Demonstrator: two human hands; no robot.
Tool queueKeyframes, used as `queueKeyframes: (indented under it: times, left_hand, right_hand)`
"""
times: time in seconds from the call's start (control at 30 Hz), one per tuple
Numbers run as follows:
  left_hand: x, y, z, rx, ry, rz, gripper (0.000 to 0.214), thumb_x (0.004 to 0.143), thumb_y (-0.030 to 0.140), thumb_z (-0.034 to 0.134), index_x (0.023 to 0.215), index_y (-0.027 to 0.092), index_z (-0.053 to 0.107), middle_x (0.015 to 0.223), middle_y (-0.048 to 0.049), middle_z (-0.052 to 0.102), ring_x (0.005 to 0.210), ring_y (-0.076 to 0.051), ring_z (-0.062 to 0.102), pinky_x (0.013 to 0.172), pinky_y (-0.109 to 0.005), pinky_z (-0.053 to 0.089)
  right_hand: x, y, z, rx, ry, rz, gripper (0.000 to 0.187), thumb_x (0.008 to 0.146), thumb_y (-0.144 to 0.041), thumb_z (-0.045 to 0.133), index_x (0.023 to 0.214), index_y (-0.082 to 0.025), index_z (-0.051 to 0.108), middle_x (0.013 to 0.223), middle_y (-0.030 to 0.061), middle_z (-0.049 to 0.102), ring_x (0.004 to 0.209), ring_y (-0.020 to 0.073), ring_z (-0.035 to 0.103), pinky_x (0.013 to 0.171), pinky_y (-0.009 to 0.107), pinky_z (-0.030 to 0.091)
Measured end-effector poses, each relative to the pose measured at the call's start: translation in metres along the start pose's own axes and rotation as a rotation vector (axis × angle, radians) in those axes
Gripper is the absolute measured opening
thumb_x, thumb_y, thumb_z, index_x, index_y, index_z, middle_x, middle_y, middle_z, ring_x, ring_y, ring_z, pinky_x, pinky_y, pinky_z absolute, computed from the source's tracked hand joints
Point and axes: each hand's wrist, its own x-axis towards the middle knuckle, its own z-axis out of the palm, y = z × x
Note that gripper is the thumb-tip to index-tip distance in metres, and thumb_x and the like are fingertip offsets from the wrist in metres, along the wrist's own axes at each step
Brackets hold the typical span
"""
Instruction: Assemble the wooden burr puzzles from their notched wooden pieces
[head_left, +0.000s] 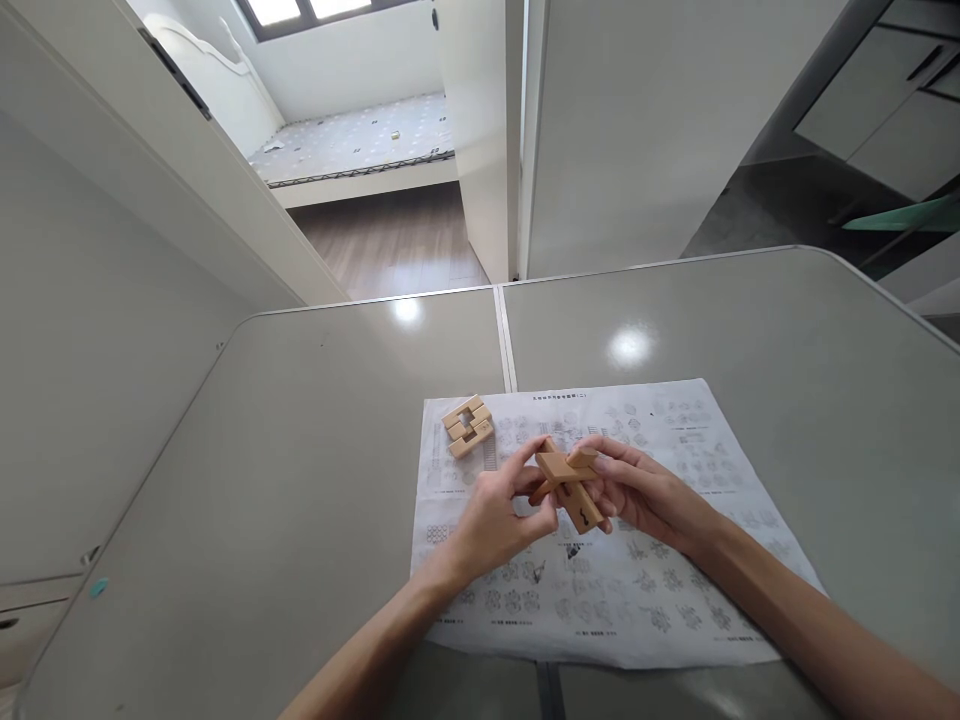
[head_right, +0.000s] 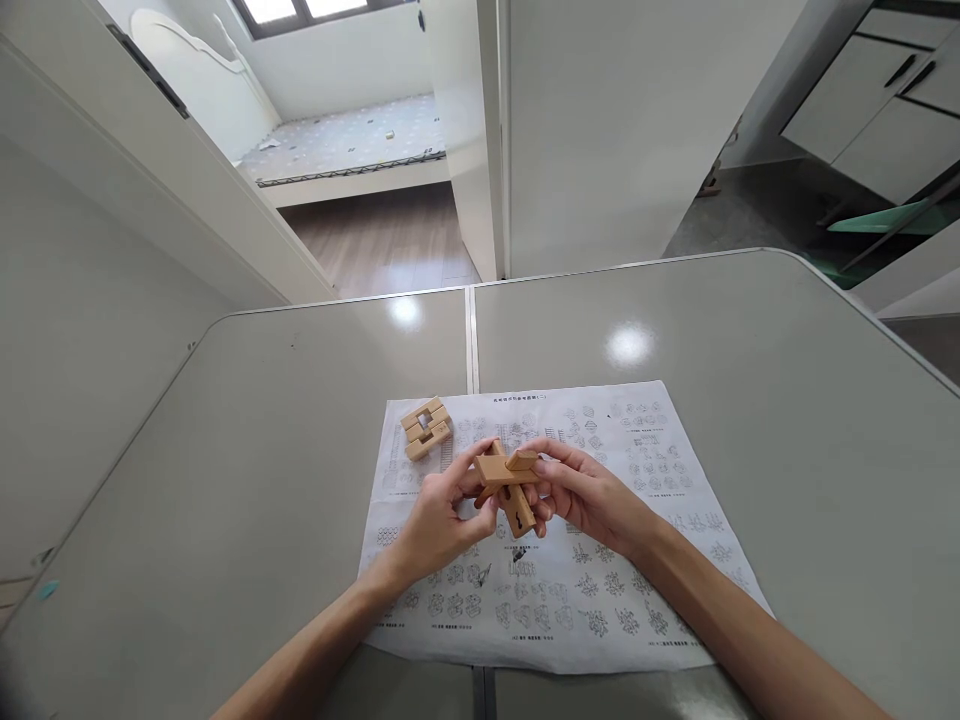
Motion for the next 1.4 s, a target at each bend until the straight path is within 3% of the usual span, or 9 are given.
queueKeyframes:
  times: [0.23, 0.33, 0.43, 0.6, 0.73, 0.93, 1.4]
  left_hand:
    - [0.001, 0.001, -0.001, 0.0, -0.029, -0.015, 0.065, 0.086, 0.012, 0.059, 0.15, 0.015, 0.047, 0.077, 0.0027, 0.068, 0.064, -0.01, 0.055, 0.065, -0.023, 0.048]
    - [0.002, 0.003, -0.002, 0.01, -0.022, -0.006, 0.045, 0.086, 0.011, 0.057, 0.131, 0.016, 0.062, 0.077, 0.0022, 0.067, 0.064, -0.01, 0.055, 0.064, -0.022, 0.047]
    - [0.002, 0.005, -0.002, 0.009, -0.001, -0.005, 0.035, 0.087, 0.013, 0.057, 0.12, 0.017, 0.065, 0.078, 0.0021, 0.066, 0.064, -0.01, 0.055, 0.065, -0.022, 0.048]
    - [0.003, 0.01, -0.006, 0.009, -0.043, 0.061, 0.05, 0.08, 0.015, 0.064, 0.13, 0.019, 0.06, 0.089, -0.0015, 0.068, 0.076, -0.015, 0.062, 0.07, -0.027, 0.052]
    - [0.004, 0.012, -0.008, -0.104, -0.103, 0.126, 0.083, 0.074, 0.025, 0.078, 0.149, 0.02, 0.043, 0.114, -0.0098, 0.07, 0.1, -0.026, 0.069, 0.091, -0.039, 0.058]
    - [0.006, 0.014, -0.009, -0.15, -0.138, 0.082, 0.105, 0.069, 0.045, 0.094, 0.154, 0.022, 0.037, 0.128, -0.0133, 0.071, 0.116, -0.032, 0.07, 0.106, -0.048, 0.054]
    - [0.008, 0.011, -0.007, -0.054, -0.111, 0.168, 0.07, 0.078, 0.045, 0.088, 0.136, 0.019, 0.059, 0.109, -0.007, 0.073, 0.099, -0.024, 0.071, 0.089, -0.035, 0.058]
  right_hand:
    - [0.0, -0.001, 0.003, 0.005, 0.003, -0.006, 0.022, 0.1, -0.035, 0.071, 0.115, -0.02, 0.069, 0.075, -0.0013, 0.064, 0.06, 0.0111, 0.061, 0.061, 0.025, 0.06]
    - [0.001, -0.002, 0.003, 0.002, 0.015, 0.004, 0.024, 0.099, -0.037, 0.073, 0.116, -0.021, 0.068, 0.075, -0.0014, 0.065, 0.06, 0.0108, 0.061, 0.062, 0.026, 0.061]
    - [0.001, -0.002, 0.004, 0.001, 0.032, 0.006, 0.024, 0.098, -0.038, 0.074, 0.115, -0.022, 0.067, 0.072, -0.0024, 0.063, 0.058, 0.011, 0.06, 0.061, 0.026, 0.061]
    - [0.0, -0.002, 0.004, 0.006, 0.04, -0.001, 0.023, 0.097, -0.038, 0.074, 0.112, -0.022, 0.066, 0.072, -0.0029, 0.062, 0.058, 0.0106, 0.058, 0.06, 0.025, 0.059]
    - [0.0, -0.002, 0.003, 0.019, 0.048, -0.012, 0.023, 0.098, -0.037, 0.073, 0.113, -0.022, 0.066, 0.073, -0.0023, 0.063, 0.059, 0.011, 0.059, 0.06, 0.025, 0.058]
    - [0.0, -0.002, 0.004, 0.022, 0.039, -0.027, 0.022, 0.099, -0.036, 0.072, 0.115, -0.023, 0.066, 0.075, -0.0017, 0.065, 0.061, 0.0113, 0.061, 0.062, 0.026, 0.058]
    - [0.0, -0.001, 0.004, 0.017, 0.021, -0.033, 0.019, 0.103, -0.035, 0.068, 0.117, -0.023, 0.069, 0.083, 0.0, 0.066, 0.071, 0.0105, 0.061, 0.073, 0.024, 0.055]
